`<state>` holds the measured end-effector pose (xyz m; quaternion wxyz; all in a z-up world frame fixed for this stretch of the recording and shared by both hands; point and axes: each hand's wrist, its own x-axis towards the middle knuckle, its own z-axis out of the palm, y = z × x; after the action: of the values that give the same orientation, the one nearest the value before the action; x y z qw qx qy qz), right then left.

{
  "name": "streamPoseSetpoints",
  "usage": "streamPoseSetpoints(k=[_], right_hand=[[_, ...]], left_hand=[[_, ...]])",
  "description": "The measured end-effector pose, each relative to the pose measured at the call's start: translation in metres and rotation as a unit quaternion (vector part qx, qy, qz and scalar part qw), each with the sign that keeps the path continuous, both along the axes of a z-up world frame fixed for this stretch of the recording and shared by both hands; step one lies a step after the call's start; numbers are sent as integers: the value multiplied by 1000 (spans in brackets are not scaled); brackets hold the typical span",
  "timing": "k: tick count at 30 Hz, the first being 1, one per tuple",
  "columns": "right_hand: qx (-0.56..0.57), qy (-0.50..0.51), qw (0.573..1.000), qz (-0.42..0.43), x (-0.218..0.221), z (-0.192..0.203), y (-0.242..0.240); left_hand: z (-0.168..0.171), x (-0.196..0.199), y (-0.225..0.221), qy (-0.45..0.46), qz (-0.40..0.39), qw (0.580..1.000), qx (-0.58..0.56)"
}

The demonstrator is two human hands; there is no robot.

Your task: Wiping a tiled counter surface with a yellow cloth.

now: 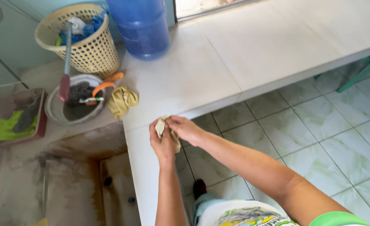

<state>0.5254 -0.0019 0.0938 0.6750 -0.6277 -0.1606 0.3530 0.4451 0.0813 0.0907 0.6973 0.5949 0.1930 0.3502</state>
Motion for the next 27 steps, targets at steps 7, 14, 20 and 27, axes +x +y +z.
streamPoseSetpoints(k=[7, 14, 20, 27], right_hand=[[106, -19, 992, -61, -97, 32, -141], [82, -30, 987, -138, -203, 25, -225], [125, -93, 961, -230, -265, 8, -264], [134, -181, 941, -253, -370, 27, -269]], left_hand=[[50, -89, -133, 8, -67, 996, 57], [46, -187, -208, 55, -110, 987, 105], [59, -271, -222, 60, -149, 966, 202], [47, -388, -191, 112, -162, 968, 158]])
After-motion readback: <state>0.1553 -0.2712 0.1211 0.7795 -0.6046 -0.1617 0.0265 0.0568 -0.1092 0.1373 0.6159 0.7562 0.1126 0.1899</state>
